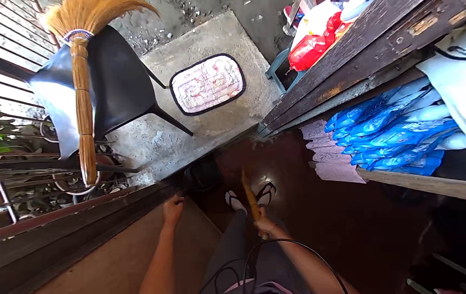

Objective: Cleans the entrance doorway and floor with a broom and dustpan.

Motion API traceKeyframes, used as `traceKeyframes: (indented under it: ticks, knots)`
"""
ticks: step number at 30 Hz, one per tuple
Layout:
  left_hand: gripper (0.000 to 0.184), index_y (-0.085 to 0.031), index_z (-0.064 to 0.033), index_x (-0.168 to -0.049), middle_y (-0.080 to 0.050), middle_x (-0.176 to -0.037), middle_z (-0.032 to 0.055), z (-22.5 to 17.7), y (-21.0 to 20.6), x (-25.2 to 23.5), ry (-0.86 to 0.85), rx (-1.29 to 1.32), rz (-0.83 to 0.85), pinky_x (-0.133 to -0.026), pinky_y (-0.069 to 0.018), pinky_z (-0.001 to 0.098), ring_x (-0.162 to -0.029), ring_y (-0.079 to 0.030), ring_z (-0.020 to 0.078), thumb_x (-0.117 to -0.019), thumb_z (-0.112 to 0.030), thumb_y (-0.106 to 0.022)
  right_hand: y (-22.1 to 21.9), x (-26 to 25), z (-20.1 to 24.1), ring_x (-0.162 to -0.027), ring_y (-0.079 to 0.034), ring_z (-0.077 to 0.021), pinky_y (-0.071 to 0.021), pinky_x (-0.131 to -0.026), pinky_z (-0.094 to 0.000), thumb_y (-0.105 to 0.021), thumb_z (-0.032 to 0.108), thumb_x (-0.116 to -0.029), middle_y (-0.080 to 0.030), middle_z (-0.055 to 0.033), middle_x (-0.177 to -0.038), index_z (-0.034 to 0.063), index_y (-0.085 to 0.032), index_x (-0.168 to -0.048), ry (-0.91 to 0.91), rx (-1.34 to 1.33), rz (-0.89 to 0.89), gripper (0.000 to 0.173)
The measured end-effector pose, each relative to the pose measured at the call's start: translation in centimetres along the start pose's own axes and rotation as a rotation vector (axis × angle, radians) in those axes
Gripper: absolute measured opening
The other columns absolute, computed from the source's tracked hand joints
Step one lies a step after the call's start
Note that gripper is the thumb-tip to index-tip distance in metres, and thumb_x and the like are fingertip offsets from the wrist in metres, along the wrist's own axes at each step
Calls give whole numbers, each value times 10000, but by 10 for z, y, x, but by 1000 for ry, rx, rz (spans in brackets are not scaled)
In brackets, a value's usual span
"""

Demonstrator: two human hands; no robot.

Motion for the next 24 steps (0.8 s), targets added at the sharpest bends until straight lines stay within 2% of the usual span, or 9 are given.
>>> traceKeyframes:
  ticks: [2,4,8,11,15,17,19,21,24]
  knots:
    - [306,-685,24,-1256,-649,-1316,246,-7,1,-2,0,-17,1,-1096,-421,535,-1280,-583,389,-1005,13,-510,-28,-9,20,-888,-630,-295,-535,-749,-431,-596,4,-968,-528,-252,-1339,122,-245,-1583,29,18,82,717]
    - [306,-689,22,-1253,-646,-1322,246,-10,5,-3,7,-33,-1,-1103,-410,537,-1289,-578,389,-1002,12,-513,-36,-4,37,-814,-596,-240,-515,-690,-383,-578,10,-990,-534,-213,-1310,157,-278,-1580,45,12,142,679]
    - [299,-693,27,-1242,-649,-1317,250,-5,9,-7,7,-21,-6,-1104,-409,535,-1287,-579,391,-1002,17,-515,18,26,45,-649,-516,-163,-455,-570,-315,-584,3,-985,-589,-167,-1131,160,-355,-1569,119,-42,97,647]
    - [298,-691,25,-1247,-645,-1324,249,-1,10,-7,14,-14,-2,-1106,-409,530,-1294,-575,391,-1002,14,-521,69,42,48,-685,-551,-204,-481,-593,-357,-585,4,-989,-574,-201,-1208,156,-318,-1581,105,-4,-90,667]
    - [305,-693,14,-1250,-647,-1325,239,3,10,-9,40,-14,1,-1103,-415,532,-1291,-580,381,-998,13,-520,105,-2,69,-884,-652,-311,-545,-735,-452,-595,22,-969,-574,-251,-1276,128,-234,-1586,54,28,-263,723]
    - [306,-697,8,-1249,-650,-1326,231,2,10,-9,49,-26,-2,-1105,-417,529,-1290,-586,370,-997,9,-523,86,-22,83,-1034,-649,-343,-539,-843,-475,-611,12,-958,-555,-265,-1344,107,-215,-1594,48,114,-193,756]
    - [304,-697,6,-1249,-650,-1327,231,0,11,-8,58,-32,-6,-1104,-419,527,-1290,-586,370,-999,10,-524,39,-27,87,-1110,-654,-389,-541,-899,-520,-622,30,-958,-549,-283,-1385,105,-176,-1614,60,233,-79,797]
    - [305,-694,4,-1253,-648,-1332,227,-1,11,-7,66,-30,-3,-1105,-419,523,-1297,-581,370,-1003,10,-519,-2,-23,79,-1039,-669,-379,-554,-842,-513,-617,39,-971,-559,-274,-1363,129,-224,-1598,69,219,11,746]
    - [304,-685,7,-1264,-641,-1341,231,2,15,-6,67,-31,-1,-1105,-416,530,-1301,-575,377,-998,7,-538,-15,-2,67,-780,-586,-229,-503,-662,-377,-594,2,-977,-564,-200,-1264,166,-331,-1570,97,122,133,670]
Point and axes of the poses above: each hand's wrist, its own x-axis away from the middle knuckle, its own y-axis out of the back of the hand, z = x × y, the point moved 9 cm from there along -x, towards the middle knuckle
